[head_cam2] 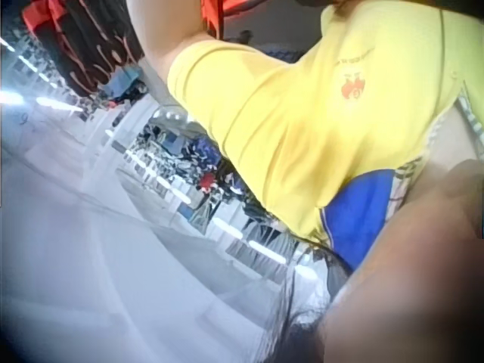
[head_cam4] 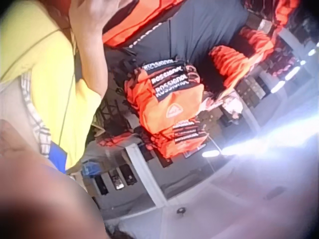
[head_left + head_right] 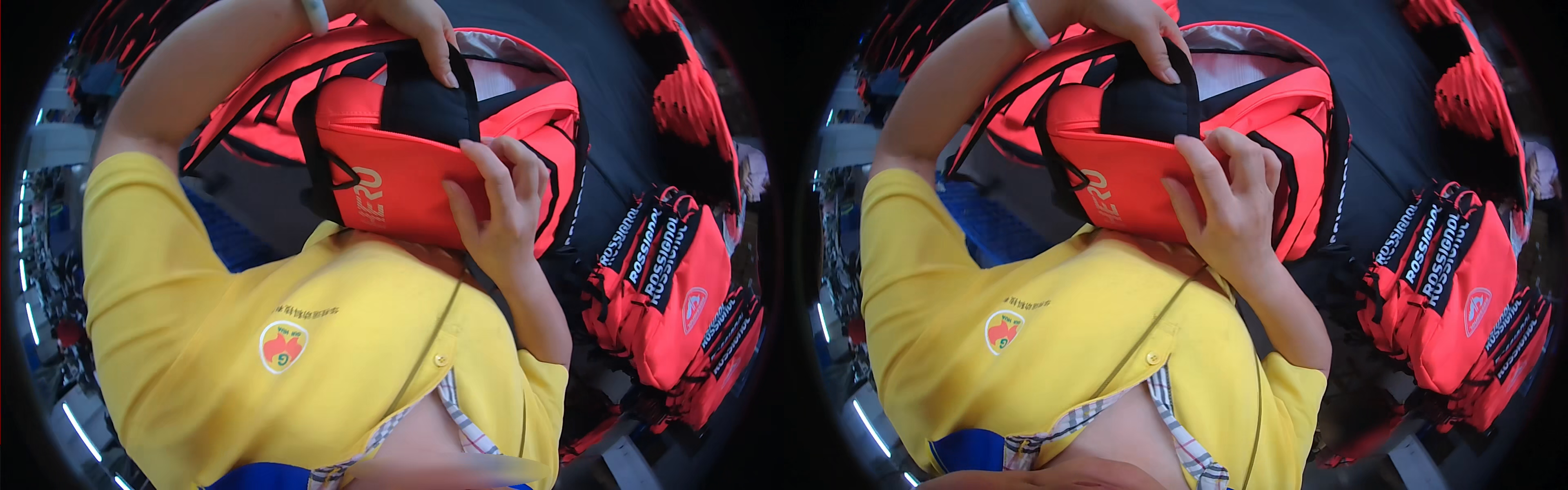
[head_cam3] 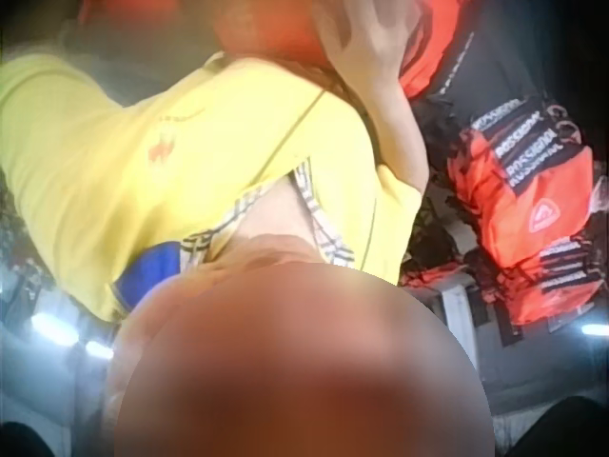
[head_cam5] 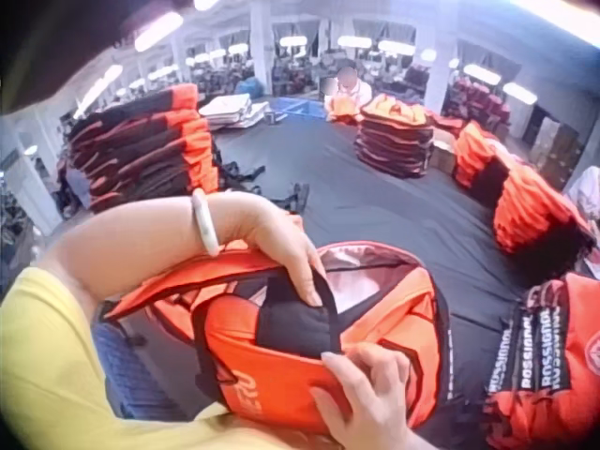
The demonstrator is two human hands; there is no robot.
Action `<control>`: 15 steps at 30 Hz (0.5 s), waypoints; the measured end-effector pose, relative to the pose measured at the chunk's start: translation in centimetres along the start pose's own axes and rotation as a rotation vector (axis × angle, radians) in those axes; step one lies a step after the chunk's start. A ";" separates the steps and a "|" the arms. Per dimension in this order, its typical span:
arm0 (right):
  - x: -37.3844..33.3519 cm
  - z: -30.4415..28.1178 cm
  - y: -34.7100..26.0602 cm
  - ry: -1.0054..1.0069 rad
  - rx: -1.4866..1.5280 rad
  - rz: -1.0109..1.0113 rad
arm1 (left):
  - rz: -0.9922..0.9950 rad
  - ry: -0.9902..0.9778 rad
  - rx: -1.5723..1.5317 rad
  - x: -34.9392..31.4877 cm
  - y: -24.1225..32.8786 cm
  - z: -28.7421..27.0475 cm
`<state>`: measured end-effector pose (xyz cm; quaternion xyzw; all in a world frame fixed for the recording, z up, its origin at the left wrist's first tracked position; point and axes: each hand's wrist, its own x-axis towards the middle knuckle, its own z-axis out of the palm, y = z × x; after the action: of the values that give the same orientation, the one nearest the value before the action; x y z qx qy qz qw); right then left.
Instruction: Inspecting and sorting red backpacks in a manufacturing or distribution facility.
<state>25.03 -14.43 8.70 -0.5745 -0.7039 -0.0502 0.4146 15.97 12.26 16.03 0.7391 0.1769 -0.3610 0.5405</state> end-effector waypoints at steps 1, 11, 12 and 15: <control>-0.7 0.7 -0.6 -0.017 0.074 0.036 | -0.007 0.000 -0.029 0.6 -1.7 0.4; -4.3 1.6 -1.4 -0.135 0.190 0.081 | 0.121 0.067 0.053 1.7 -6.1 0.9; -4.6 1.5 -1.2 -0.160 0.183 0.064 | 0.121 0.059 0.057 1.8 -6.5 0.8; -4.9 1.5 -1.4 -0.153 0.187 0.076 | 0.208 -0.037 -0.148 3.0 -9.3 0.5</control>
<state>23.08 -17.82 5.18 -0.5617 -0.7129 0.0756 0.4131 11.78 14.65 7.52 0.7046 0.1153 -0.3023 0.6315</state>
